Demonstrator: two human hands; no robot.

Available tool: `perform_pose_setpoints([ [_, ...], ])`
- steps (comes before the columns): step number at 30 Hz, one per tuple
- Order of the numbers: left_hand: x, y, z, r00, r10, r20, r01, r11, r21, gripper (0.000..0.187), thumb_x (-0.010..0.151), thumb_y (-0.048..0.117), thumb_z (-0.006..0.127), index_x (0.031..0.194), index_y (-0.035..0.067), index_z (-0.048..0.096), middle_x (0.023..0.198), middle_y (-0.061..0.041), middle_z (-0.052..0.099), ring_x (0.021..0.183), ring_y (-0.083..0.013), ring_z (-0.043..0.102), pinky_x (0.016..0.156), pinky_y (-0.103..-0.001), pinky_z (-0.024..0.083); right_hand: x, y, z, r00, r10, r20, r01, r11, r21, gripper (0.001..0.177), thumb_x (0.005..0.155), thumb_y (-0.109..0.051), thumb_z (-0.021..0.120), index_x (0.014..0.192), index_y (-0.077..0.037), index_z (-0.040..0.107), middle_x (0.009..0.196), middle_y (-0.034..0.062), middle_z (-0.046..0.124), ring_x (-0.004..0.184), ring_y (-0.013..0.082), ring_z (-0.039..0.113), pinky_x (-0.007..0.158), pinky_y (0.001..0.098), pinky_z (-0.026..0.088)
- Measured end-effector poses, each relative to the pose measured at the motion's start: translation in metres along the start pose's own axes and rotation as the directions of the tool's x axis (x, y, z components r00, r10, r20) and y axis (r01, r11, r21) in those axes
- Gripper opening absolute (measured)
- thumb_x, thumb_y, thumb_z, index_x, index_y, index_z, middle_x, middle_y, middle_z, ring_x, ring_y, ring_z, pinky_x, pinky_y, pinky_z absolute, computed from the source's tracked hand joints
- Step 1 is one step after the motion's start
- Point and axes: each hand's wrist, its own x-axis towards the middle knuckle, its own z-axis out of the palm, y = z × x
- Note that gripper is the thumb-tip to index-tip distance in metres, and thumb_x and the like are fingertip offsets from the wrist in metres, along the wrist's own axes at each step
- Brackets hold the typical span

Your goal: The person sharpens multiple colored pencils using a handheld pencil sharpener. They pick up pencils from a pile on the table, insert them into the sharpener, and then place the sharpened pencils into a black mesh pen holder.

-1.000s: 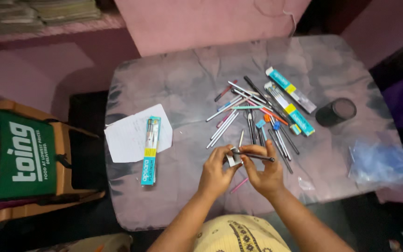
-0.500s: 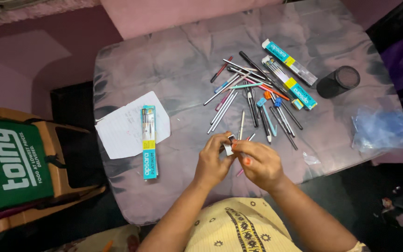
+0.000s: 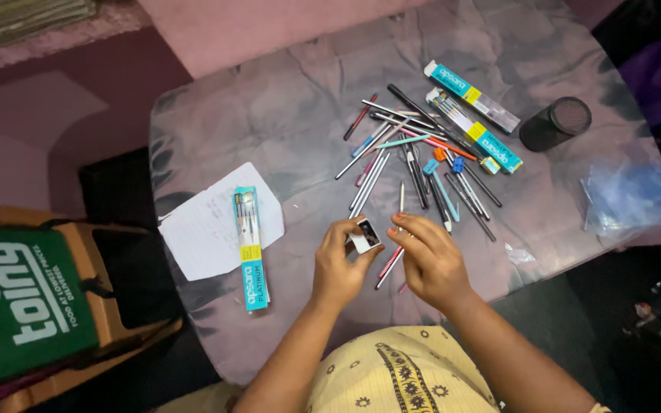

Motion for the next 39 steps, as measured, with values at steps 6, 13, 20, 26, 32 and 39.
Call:
perform_pose_setpoints([
  [6,0.002,0.005,0.004,0.998,0.057,0.041,-0.060,0.993,0.097,0.048,0.080,0.007,0.085,0.121,0.004,0.060,0.113,-0.013,0.069,0.101,-0.0292,0.073,0.078,-0.038,0.060,0.009,-0.011,0.001,0.992,0.078,0.102,-0.074,0.996,-0.040,0.050,0.075,0.010,0.065,0.120,-0.009,0.069,0.138,0.0168,0.059,0.130,0.0380,0.057,0.107,0.0470,0.048],
  [13,0.002,0.009,0.004,0.993,0.102,0.064,-0.105,0.993,0.053,0.047,0.081,0.008,0.084,0.120,0.005,0.059,0.120,-0.015,0.069,0.104,-0.0325,0.072,0.083,-0.039,0.060,0.012,-0.017,-0.001,0.981,0.160,0.106,-0.151,0.985,-0.085,0.044,0.075,0.008,0.064,0.115,-0.009,0.066,0.138,0.0145,0.060,0.133,0.0395,0.057,0.108,0.0483,0.048],
  [20,0.000,0.006,0.005,0.991,0.111,0.079,-0.112,0.994,0.008,0.043,0.083,0.006,0.080,0.118,0.003,0.055,0.128,-0.017,0.067,0.110,-0.0344,0.072,0.086,-0.039,0.062,0.013,-0.021,-0.003,0.976,0.155,0.151,-0.142,0.985,-0.097,0.045,0.076,0.007,0.065,0.117,-0.010,0.068,0.135,0.0139,0.060,0.130,0.0379,0.058,0.105,0.0485,0.049],
  [26,-0.002,0.004,0.007,0.986,0.130,0.102,-0.131,0.991,0.001,0.040,0.083,0.002,0.077,0.117,0.003,0.056,0.129,-0.017,0.066,0.114,-0.0357,0.070,0.090,-0.039,0.063,0.004,-0.016,0.009,0.935,0.208,0.288,-0.149,0.966,-0.213,0.045,0.074,0.003,0.063,0.118,-0.005,0.067,0.144,0.0218,0.055,0.136,0.0419,0.047,0.106,0.0510,0.042],
  [32,-0.007,0.003,0.011,0.983,0.127,0.135,-0.136,0.989,0.060,0.040,0.081,-0.002,0.076,0.115,0.003,0.057,0.130,-0.016,0.068,0.114,-0.0364,0.070,0.091,-0.039,0.061,0.000,-0.015,0.015,0.869,0.280,0.408,-0.142,0.931,-0.337,0.046,0.074,0.003,0.058,0.119,0.001,0.063,0.148,0.0259,0.049,0.137,0.0441,0.045,0.105,0.0510,0.041],
  [39,-0.011,0.001,0.007,0.986,0.132,0.105,-0.131,0.991,-0.019,0.046,0.081,-0.001,0.079,0.120,0.003,0.055,0.133,-0.017,0.064,0.116,-0.0348,0.070,0.093,-0.037,0.062,-0.003,-0.023,0.003,0.923,0.228,0.311,-0.181,0.968,-0.172,0.052,0.075,0.004,0.062,0.127,-0.004,0.064,0.146,0.0226,0.053,0.131,0.0397,0.054,0.101,0.0467,0.047],
])
